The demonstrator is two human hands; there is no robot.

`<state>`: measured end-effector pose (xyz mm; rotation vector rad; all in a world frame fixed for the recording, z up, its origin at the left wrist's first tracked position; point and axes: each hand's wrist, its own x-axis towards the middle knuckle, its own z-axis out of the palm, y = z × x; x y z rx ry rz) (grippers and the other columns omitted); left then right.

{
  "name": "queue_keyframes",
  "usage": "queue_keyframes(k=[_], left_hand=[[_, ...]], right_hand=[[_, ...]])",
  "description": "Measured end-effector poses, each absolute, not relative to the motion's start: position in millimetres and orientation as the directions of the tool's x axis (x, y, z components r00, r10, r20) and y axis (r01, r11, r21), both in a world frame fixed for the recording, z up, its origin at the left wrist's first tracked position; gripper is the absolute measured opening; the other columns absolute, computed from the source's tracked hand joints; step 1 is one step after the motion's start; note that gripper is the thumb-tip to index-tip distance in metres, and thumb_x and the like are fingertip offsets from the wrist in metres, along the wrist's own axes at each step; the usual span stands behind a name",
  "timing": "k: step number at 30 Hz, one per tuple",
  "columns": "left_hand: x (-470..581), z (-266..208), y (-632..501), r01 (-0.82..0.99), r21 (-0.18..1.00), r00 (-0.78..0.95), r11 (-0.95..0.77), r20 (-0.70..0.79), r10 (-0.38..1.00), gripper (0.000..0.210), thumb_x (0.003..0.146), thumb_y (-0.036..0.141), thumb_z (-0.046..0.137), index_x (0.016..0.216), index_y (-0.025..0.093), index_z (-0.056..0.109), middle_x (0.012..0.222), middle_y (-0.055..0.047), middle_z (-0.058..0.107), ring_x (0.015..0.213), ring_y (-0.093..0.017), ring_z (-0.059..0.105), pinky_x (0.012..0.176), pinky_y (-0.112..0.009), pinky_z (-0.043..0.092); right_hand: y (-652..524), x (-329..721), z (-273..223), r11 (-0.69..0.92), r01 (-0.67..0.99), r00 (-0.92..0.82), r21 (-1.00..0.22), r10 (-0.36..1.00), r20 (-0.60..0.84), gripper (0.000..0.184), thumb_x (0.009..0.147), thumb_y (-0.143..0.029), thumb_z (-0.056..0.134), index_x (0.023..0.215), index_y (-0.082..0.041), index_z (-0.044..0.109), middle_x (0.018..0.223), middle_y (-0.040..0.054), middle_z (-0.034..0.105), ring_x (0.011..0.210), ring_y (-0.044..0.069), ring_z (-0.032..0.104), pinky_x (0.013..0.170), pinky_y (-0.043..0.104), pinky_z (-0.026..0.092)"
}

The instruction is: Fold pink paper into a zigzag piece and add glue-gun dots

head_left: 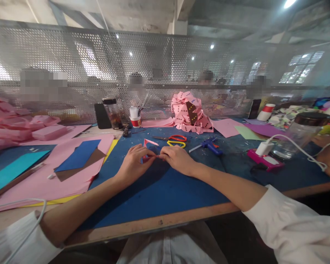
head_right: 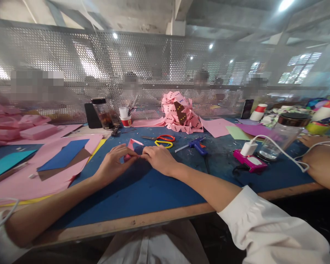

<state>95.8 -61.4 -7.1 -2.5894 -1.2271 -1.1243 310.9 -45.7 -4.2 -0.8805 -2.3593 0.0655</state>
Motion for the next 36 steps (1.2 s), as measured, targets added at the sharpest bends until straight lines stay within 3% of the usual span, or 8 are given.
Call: queue_keyframes(k=[12,21,27,33,36], left_hand=[[96.9,-4.0,-61.1,0.713,0.233,0.387,-0.662,0.657,0.648,0.014,0.088,0.031,0.062,0.079,0.022,0.066,0.071,0.000,0.063,0.074,-0.018,0.057,0.079,-0.034,0.044],[96.4,-1.7,-61.9,0.721,0.257,0.375,-0.644,0.637,0.674,0.012,0.088,0.030,0.063,0.079,0.023,0.067,0.071,0.000,0.063,0.075,-0.019,0.056,0.078,-0.034,0.043],[97.0,-1.4,-63.9,0.686,0.255,0.418,-0.681,0.628,0.656,0.010,0.088,0.029,0.062,0.081,0.023,0.067,0.075,0.000,0.065,0.079,-0.019,0.058,0.083,-0.035,0.042],[95.6,0.1,-63.9,0.661,0.272,0.436,-0.699,0.619,0.654,0.013,0.091,0.031,0.059,0.085,0.023,0.067,0.081,-0.001,0.067,0.085,-0.020,0.058,0.086,-0.035,0.044],[91.9,2.7,-63.4,0.641,0.326,0.432,-0.695,0.596,0.677,0.020,0.096,0.033,0.051,0.093,0.023,0.067,0.097,-0.003,0.068,0.098,-0.021,0.057,0.091,-0.035,0.044]], right_hand=[[-41.4,312.4,-6.4,0.766,0.564,-0.585,-0.309,0.635,0.504,0.024,0.101,-0.033,0.048,0.084,-0.019,0.059,0.072,-0.0013,0.065,0.069,0.013,0.058,0.070,0.025,0.036],[-41.6,313.7,-8.1,0.725,0.470,-0.573,-0.503,0.684,0.450,0.034,0.105,-0.038,0.034,0.092,-0.020,0.061,0.078,-0.0017,0.067,0.073,0.012,0.062,0.067,0.023,0.039],[-43.2,311.3,-5.7,0.799,0.469,-0.608,-0.375,0.601,0.520,0.024,0.098,-0.036,0.052,0.086,-0.019,0.064,0.083,0.0005,0.068,0.080,0.013,0.061,0.075,0.024,0.039],[-44.1,308.6,-7.9,0.795,0.514,-0.590,-0.323,0.601,0.539,0.027,0.100,-0.029,0.049,0.079,-0.018,0.062,0.075,-0.0001,0.065,0.075,0.013,0.061,0.076,0.026,0.038],[-42.9,309.1,-9.8,0.774,0.546,-0.571,-0.322,0.624,0.533,0.030,0.102,-0.032,0.045,0.079,-0.018,0.060,0.073,-0.0003,0.065,0.070,0.013,0.059,0.073,0.026,0.037]])
